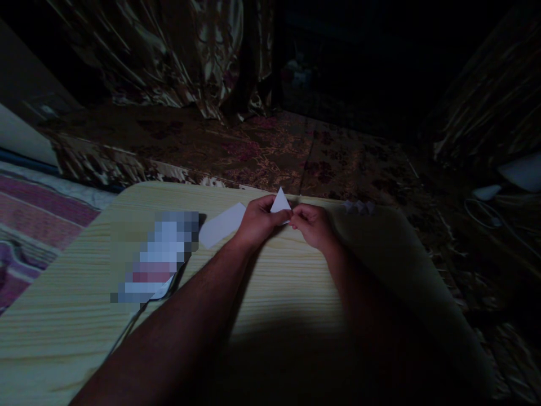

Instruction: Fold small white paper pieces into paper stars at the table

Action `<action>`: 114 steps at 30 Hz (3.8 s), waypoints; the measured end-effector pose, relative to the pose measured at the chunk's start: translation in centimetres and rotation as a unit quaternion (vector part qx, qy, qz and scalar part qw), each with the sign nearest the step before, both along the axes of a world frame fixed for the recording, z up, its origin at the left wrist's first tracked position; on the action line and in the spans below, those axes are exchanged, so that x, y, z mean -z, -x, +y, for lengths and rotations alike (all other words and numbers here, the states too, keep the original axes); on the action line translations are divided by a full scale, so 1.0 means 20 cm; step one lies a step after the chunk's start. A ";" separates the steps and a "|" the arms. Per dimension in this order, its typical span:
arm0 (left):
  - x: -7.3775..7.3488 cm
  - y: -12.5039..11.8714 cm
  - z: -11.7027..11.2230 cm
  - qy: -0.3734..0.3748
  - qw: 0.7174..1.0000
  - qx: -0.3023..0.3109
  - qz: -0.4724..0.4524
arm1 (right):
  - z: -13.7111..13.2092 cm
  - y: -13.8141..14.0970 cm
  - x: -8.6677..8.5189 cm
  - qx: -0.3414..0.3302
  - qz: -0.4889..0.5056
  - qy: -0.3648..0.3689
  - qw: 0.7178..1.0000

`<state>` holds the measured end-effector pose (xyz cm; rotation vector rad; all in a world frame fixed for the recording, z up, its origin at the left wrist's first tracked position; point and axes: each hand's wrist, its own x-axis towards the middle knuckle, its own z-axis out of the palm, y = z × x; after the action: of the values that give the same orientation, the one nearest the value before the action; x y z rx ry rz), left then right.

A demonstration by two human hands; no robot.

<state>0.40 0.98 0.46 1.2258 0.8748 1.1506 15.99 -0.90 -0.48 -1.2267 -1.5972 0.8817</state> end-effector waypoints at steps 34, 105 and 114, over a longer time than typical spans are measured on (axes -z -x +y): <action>0.02 0.00 0.06 0.040 0.967 -0.126 -0.220 | -0.02 0.01 -0.01 -0.052 -0.040 0.010 0.998; 0.03 -0.03 0.00 -0.027 0.999 -0.023 -0.028 | 0.00 -0.02 -0.02 0.034 0.111 0.029 0.993; 0.02 -0.02 0.00 -0.016 0.999 -0.046 -0.001 | 0.01 -0.04 0.00 0.009 0.124 0.027 0.992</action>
<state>0.78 0.89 0.02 1.2218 0.9220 1.2426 16.76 -0.70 -0.52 -1.1189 -1.3688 1.0293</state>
